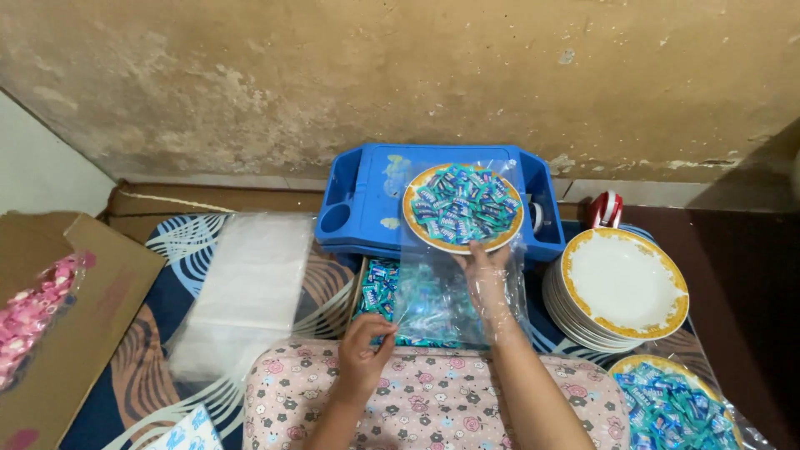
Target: Arranging small blue packets onto a decorative plate and then sliding the plate into a clear plastic bag for packaging.
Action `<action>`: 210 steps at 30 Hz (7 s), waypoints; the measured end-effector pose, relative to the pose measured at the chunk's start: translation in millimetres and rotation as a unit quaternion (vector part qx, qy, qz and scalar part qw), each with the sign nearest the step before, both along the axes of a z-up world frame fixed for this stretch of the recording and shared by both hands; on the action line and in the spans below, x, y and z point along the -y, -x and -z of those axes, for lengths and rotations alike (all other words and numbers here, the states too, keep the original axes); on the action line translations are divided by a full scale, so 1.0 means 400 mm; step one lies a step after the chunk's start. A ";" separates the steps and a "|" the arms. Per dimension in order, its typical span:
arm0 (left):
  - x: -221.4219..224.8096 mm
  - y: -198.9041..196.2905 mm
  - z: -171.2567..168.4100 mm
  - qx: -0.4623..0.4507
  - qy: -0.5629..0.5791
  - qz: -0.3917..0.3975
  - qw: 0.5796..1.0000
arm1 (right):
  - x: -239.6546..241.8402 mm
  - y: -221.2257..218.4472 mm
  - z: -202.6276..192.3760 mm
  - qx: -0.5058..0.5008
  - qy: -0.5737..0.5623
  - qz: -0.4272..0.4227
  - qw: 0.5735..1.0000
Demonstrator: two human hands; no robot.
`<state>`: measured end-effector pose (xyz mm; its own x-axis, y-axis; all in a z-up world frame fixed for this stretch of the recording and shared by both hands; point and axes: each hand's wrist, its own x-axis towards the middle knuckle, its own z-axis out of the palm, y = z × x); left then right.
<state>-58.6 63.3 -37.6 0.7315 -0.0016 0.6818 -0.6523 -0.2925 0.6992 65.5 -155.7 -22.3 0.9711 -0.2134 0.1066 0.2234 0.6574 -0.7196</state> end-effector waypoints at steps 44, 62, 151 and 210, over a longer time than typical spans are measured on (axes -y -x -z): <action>-0.073 -0.305 0.020 -0.508 0.229 0.187 0.809 | 0.359 0.037 0.073 -0.206 0.319 -0.107 0.919; -0.114 -0.342 0.011 -0.534 0.113 0.145 0.825 | 0.351 0.064 0.027 -0.205 0.314 -0.128 0.918; 1.219 -0.154 0.547 -0.482 -0.478 0.386 0.625 | 0.915 0.913 0.467 -0.373 0.013 0.383 0.845; 0.105 -0.353 -0.021 -0.332 0.186 -0.026 0.924 | 0.040 -0.061 0.072 -0.092 0.326 0.192 0.921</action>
<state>82.7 21.1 -29.0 0.9814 0.1899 0.0289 -0.0350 0.0290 0.9990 89.8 -171.8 -51.1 0.8522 -0.4930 0.1754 0.1849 -0.0298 -0.9823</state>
